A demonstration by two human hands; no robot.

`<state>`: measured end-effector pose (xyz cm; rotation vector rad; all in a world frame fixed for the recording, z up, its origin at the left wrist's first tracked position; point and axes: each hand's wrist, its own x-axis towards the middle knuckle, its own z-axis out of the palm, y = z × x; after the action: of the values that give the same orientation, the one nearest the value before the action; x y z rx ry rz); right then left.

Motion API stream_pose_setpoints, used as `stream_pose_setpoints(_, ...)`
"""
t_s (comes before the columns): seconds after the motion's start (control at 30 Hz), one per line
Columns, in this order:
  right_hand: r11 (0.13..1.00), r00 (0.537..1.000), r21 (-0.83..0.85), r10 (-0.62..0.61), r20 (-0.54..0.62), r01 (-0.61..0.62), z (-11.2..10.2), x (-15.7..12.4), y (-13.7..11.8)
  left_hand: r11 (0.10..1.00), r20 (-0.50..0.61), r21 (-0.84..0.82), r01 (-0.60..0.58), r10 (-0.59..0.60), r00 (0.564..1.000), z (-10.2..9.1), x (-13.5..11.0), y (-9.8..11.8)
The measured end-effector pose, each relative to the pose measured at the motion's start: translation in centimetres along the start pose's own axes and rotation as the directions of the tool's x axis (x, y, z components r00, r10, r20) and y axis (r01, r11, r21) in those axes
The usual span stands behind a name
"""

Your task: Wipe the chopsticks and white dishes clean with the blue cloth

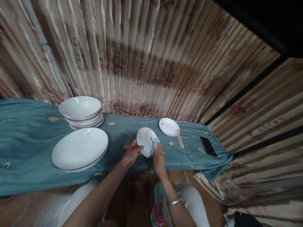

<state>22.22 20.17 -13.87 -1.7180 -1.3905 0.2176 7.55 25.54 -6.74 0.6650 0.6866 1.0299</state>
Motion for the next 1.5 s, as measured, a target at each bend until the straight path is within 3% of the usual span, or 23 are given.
stream_pose_setpoints(0.2,0.992,0.992,-0.069,-0.109,-0.064,0.105,0.7,-2.6,-2.4,1.000,0.005,0.001,0.004,-0.004,1.000,0.2,0.0,0.1)
stream_pose_setpoints(0.4,0.962,0.979,-0.185,-0.202,0.009,0.200,0.9,-2.9,-4.3,1.000,0.023,0.023,0.003,-0.004,1.000,0.0,0.1,-0.1)
stream_pose_setpoints(0.6,0.900,0.925,-0.212,-0.368,0.096,0.380,0.0,-0.5,-5.6,0.999,0.063,0.026,-0.031,0.029,0.998,-0.2,0.2,-0.3)
stream_pose_setpoints(0.9,0.883,0.899,-0.202,-0.382,0.215,0.424,-1.6,4.6,-6.3,0.998,0.114,0.064,-0.014,0.006,0.993,-0.1,0.2,-0.2)
stream_pose_setpoints(1.13,0.778,0.788,-0.222,-0.488,0.375,0.588,-1.9,7.2,-8.1,0.992,0.132,0.118,-0.041,0.025,0.991,0.3,-0.2,-0.3)
stream_pose_setpoints(1.3,0.820,0.806,-0.184,-0.446,0.389,0.543,-1.8,9.1,-7.9,0.991,0.139,0.135,-0.022,0.003,0.990,0.2,-0.2,-0.3)
stream_pose_setpoints(1.5,0.940,0.870,-0.016,-0.309,0.385,0.341,-1.2,12.4,-5.9,0.988,0.139,0.153,-0.016,-0.005,0.990,0.0,-0.1,-0.5)
